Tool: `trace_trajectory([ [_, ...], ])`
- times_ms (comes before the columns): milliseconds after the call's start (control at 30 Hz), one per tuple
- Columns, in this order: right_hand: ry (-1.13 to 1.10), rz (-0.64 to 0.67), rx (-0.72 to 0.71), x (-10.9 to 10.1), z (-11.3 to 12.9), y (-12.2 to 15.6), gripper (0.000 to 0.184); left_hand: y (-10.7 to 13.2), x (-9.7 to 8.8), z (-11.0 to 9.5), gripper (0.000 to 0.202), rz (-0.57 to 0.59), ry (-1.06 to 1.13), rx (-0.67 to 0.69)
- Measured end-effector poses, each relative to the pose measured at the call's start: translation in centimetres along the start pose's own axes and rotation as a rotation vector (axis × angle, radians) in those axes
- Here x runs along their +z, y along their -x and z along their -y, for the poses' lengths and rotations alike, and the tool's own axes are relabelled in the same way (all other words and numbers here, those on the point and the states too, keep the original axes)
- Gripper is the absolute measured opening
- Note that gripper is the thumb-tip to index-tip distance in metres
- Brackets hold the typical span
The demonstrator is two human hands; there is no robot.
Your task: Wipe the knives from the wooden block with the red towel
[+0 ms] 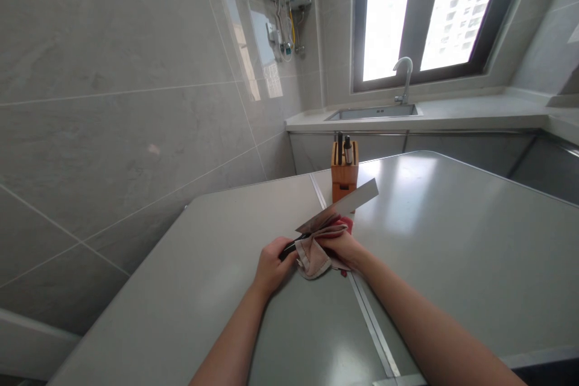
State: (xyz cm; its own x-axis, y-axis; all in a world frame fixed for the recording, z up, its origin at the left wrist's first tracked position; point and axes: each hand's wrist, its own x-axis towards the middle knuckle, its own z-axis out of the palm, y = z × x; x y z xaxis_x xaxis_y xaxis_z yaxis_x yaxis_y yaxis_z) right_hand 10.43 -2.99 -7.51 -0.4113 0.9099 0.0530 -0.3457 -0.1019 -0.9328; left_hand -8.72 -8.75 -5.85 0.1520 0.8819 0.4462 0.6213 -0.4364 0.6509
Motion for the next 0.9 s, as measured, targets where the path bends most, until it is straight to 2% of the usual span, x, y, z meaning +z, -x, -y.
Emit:
trace_trajectory([
  [133, 0.020, -0.020, 0.004, -0.03, 0.00, 0.01, 0.026, 0.03, 0.06, 0.17, 0.021, -0.008, -0.006, -0.002],
  [300, 0.074, 0.034, 0.044, 0.04, 0.05, 0.38, 0.027, 0.03, 0.13, 0.38, 0.018, -0.028, 0.001, -0.010],
  [467, 0.123, 0.093, -0.025, 0.31, -0.01, 0.37, 0.029, -0.04, 0.15, 0.34, 0.017, -0.019, -0.006, -0.003],
  [733, 0.055, 0.057, -0.001, 0.32, 0.25, 0.26, 0.039, -0.18, 0.22, 0.38, 0.018, 0.022, -0.018, 0.003],
  [900, -0.024, 0.059, 0.003, 0.23, 0.05, 0.19, 0.033, -0.19, 0.19, 0.33, 0.016, 0.051, -0.032, -0.001],
])
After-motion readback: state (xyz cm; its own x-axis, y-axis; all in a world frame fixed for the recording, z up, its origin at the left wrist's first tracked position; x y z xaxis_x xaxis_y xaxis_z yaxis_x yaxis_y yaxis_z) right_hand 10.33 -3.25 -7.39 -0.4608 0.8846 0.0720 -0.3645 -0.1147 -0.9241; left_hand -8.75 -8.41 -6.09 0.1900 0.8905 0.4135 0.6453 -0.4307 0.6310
